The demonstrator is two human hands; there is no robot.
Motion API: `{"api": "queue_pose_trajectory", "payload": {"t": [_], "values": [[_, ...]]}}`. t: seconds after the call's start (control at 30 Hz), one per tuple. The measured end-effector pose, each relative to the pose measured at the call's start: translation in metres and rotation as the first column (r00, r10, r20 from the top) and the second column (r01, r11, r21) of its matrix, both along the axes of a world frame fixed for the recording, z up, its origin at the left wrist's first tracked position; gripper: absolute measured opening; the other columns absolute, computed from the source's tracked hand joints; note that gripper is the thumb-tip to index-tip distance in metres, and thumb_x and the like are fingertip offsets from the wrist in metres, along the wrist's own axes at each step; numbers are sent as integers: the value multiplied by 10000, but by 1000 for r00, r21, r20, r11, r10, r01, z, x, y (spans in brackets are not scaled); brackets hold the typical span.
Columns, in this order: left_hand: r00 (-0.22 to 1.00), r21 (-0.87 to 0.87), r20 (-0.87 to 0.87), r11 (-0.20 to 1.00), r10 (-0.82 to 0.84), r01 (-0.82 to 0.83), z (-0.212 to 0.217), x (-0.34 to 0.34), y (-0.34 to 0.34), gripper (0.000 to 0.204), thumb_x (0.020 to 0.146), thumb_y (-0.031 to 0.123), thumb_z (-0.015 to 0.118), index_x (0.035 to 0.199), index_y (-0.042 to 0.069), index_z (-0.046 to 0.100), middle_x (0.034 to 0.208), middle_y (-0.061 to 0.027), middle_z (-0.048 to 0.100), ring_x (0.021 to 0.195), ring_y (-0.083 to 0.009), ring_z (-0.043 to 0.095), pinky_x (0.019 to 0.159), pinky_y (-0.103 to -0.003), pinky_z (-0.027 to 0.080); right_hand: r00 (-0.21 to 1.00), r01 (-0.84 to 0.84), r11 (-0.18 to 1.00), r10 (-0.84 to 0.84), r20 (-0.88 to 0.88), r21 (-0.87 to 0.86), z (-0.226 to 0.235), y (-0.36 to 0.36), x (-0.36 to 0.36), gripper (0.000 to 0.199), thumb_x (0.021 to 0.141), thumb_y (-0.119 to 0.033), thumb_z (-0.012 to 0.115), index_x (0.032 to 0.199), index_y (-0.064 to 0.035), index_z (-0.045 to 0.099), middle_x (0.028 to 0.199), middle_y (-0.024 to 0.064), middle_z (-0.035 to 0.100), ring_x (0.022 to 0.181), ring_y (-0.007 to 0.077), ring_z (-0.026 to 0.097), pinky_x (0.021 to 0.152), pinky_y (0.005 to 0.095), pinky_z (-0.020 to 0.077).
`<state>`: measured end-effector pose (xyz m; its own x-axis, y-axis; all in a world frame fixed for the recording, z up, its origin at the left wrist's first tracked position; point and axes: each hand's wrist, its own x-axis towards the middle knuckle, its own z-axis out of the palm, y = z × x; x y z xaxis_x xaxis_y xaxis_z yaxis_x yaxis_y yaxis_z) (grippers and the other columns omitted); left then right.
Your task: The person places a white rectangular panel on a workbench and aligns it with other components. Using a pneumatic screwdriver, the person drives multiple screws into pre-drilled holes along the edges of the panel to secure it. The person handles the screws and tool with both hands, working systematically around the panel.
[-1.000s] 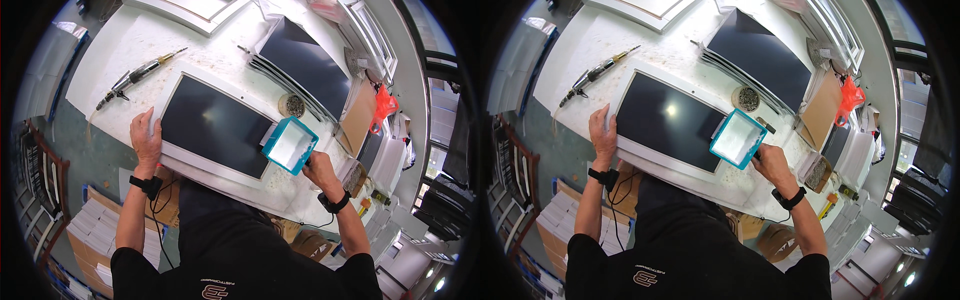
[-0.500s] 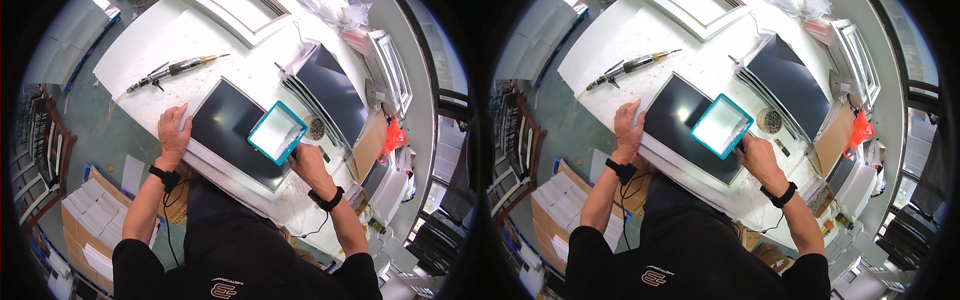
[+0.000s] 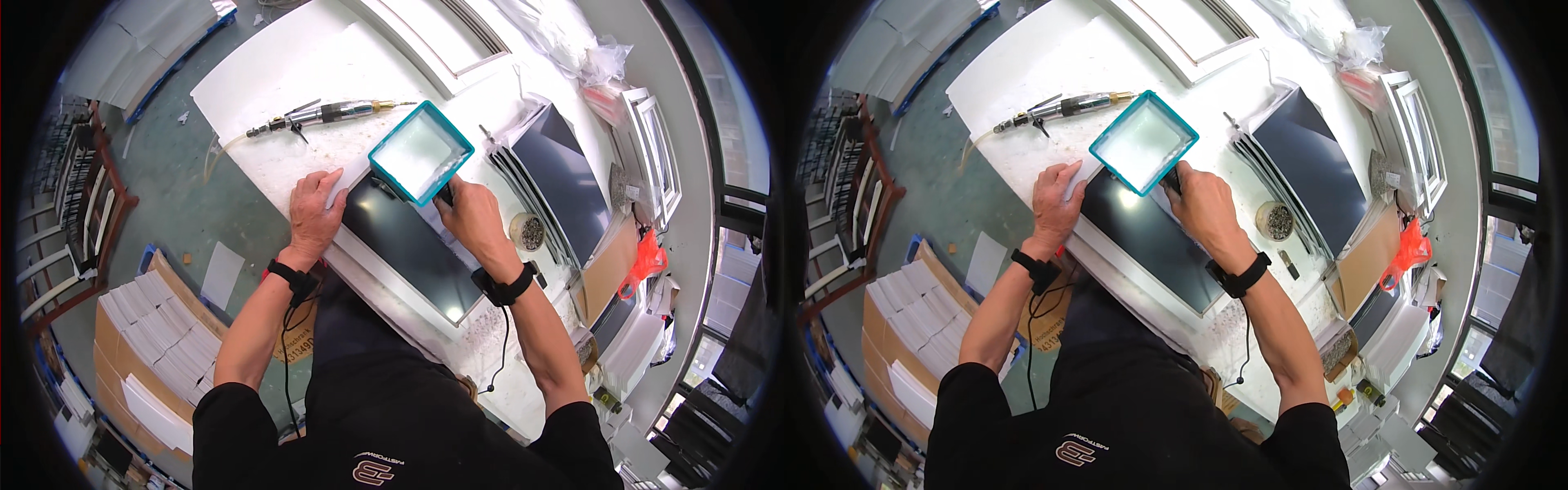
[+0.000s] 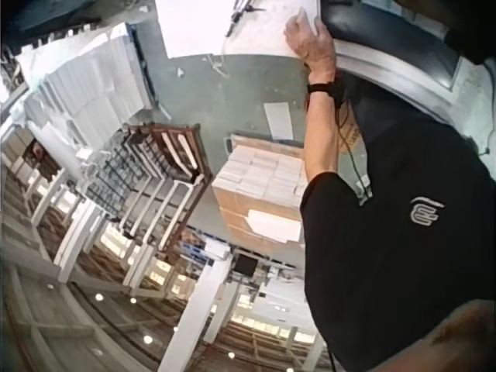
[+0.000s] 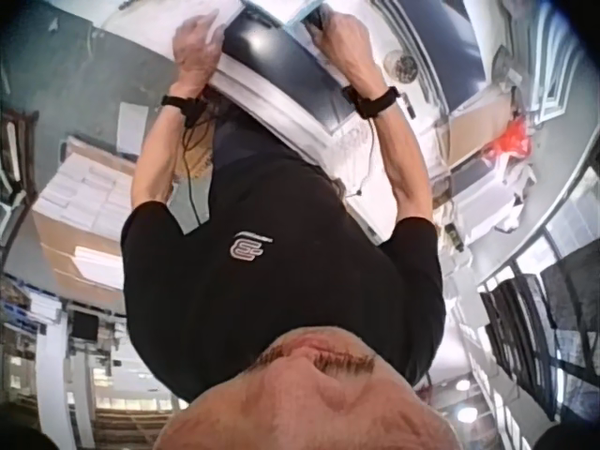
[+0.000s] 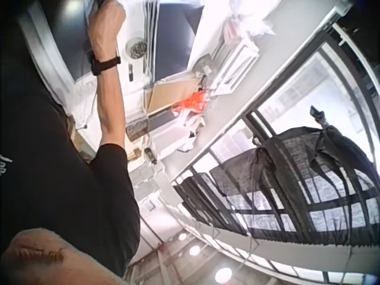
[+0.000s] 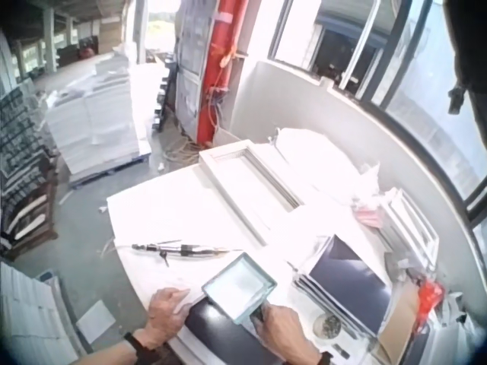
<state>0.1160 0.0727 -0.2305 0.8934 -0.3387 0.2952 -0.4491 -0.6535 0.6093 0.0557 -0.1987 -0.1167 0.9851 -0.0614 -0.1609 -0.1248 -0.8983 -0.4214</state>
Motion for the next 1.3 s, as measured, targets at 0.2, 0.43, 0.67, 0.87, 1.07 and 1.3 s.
{"api": "queue_pose_trajectory", "payload": {"t": [0.2, 0.43, 0.67, 0.87, 1.07, 1.3], "values": [[1000, -23, 23, 1000, 0, 1, 0, -1, 0, 398, 883, 178, 737, 1270, 114, 671, 1121, -90, 621, 1018, -307, 581, 882, -426, 463, 977, 131, 980, -153, 147, 148, 26, -8, 6, 229, 875, -161, 737, 896, 43, 634, 708, 259, 636, 678, 443, 653, 635, 483, 508], [997, 17, 71, 1000, 16, -17, -3, -1, -1, 400, 880, 188, 747, 1270, 124, 688, 1120, -100, 610, 1010, -302, 584, 879, -425, 466, 972, 179, 978, -193, 136, 111, 58, -76, -87, 115, 830, -46, 690, 885, 38, 633, 652, 232, 558, 528, 351, 532, 553, 420, 442], [999, 24, 51, 1000, 16, -18, -9, -3, 1, 382, 901, 214, 737, 1274, 141, 693, 1113, -107, 612, 1029, -305, 595, 904, -426, 475, 960, 248, 969, -247, -133, -8, 56, -80, -235, 129, 783, -74, 725, 842, 17, 655, 732, 241, 644, 679, 440, 649, 631, 459, 525], [998, 22, 59, 1000, 3, -4, -8, -4, -1, 360, 922, 205, 708, 1268, 105, 698, 1115, -145, 607, 1041, -329, 599, 927, -426, 484, 935, 260, 964, -267, -232, -58, 46, -61, -284, 166, 759, -92, 751, 830, 10, 642, 746, 247, 647, 705, 455, 648, 653, 492, 531], [996, 4, 87, 1000, 8, -9, -14, -3, 2, 375, 902, 232, 737, 1264, 140, 699, 1116, -104, 620, 1024, -302, 601, 900, -422, 474, 921, 210, 972, -232, -314, -101, 43, -50, -289, 190, 775, -123, 768, 847, 5, 647, 748, 238, 658, 713, 449, 656, 659, 491, 537], [996, -17, 88, 1000, 21, -20, -12, -3, 1, 367, 915, 224, 721, 1274, 150, 697, 1067, -96, 624, 990, -294, 604, 883, -416, 481, 932, 168, 980, -193, -309, -105, 33, -37, -276, 199, 815, -147, 764, 851, 0, 635, 754, 235, 665, 724, 449, 661, 659, 497, 537]]}}
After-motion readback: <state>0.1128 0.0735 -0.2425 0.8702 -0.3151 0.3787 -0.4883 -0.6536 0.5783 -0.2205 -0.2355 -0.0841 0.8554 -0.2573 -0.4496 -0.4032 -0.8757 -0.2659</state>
